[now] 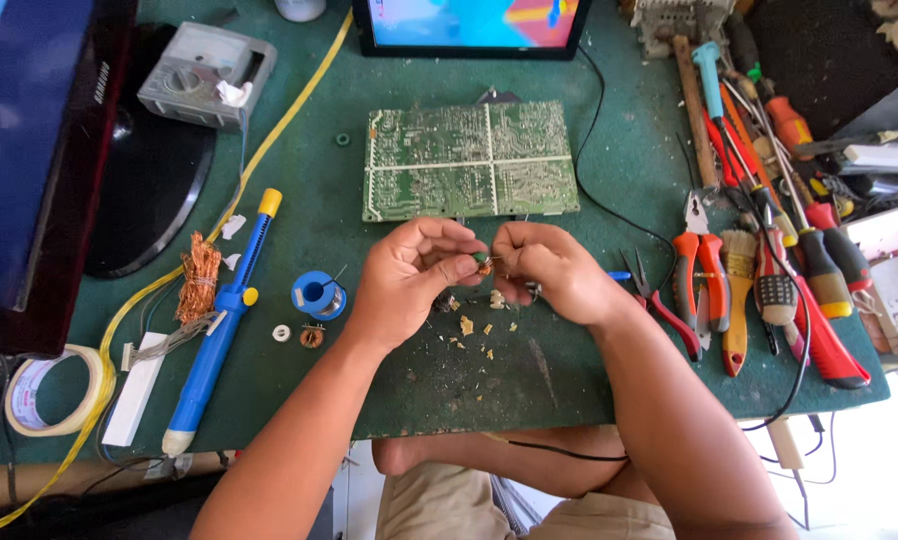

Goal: The person winds a thin copper wire around a small cylindrical component held in their hands. They carefully wrap the wire multiple times to form a coil, occasionally adjusting the component's position to ensure even winding.

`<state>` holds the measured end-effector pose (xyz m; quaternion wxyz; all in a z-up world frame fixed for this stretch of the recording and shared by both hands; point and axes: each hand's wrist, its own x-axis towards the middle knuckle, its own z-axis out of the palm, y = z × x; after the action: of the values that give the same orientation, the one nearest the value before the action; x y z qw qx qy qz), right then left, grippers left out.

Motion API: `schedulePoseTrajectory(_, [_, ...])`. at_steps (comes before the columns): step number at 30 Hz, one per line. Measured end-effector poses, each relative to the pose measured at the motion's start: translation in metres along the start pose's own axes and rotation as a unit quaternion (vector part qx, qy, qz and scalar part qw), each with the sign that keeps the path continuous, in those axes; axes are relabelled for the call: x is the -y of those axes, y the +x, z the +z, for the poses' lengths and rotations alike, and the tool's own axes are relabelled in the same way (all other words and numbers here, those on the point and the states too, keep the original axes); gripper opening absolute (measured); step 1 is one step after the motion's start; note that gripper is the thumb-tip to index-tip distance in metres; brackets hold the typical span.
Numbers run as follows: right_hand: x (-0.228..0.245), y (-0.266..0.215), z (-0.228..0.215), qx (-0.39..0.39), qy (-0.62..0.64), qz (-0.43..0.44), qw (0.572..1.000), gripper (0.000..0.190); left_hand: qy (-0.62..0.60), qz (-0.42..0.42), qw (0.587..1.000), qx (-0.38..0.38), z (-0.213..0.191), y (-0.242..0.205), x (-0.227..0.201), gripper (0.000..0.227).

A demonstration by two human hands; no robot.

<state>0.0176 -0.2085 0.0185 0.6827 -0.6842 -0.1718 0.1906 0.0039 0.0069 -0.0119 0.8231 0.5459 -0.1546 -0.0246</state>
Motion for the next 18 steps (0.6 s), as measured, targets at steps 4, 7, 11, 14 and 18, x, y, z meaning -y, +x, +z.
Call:
schedulePoseTrajectory(4, [0.004, 0.000, 0.004, -0.026, 0.029, -0.052, 0.998, 0.010, 0.027, 0.013, 0.999, -0.029, -0.003, 0.002, -0.004, 0.030])
schedulePoseTrajectory(7, [0.003, -0.001, 0.004, -0.049, -0.024, -0.113, 0.992, 0.031, 0.028, 0.020, 0.998, -0.055, -0.002, 0.003, -0.008, 0.029])
schedulePoseTrajectory(11, [0.000, 0.001, 0.000, -0.123, -0.100, -0.159, 0.974, 0.018, -0.043, -0.017, 0.997, -0.066, -0.005, 0.006, -0.005, 0.029])
schedulePoseTrajectory(14, [0.003, -0.001, 0.005, -0.160, -0.130, -0.187, 0.961, 0.018, -0.071, -0.036, 0.994, -0.071, -0.008, 0.007, -0.004, 0.029])
schedulePoseTrajectory(18, [0.012, 0.001, 0.005, -0.185, -0.192, -0.205, 0.942, 0.014, -0.095, -0.055, 0.992, -0.067, -0.006, 0.006, -0.007, 0.029])
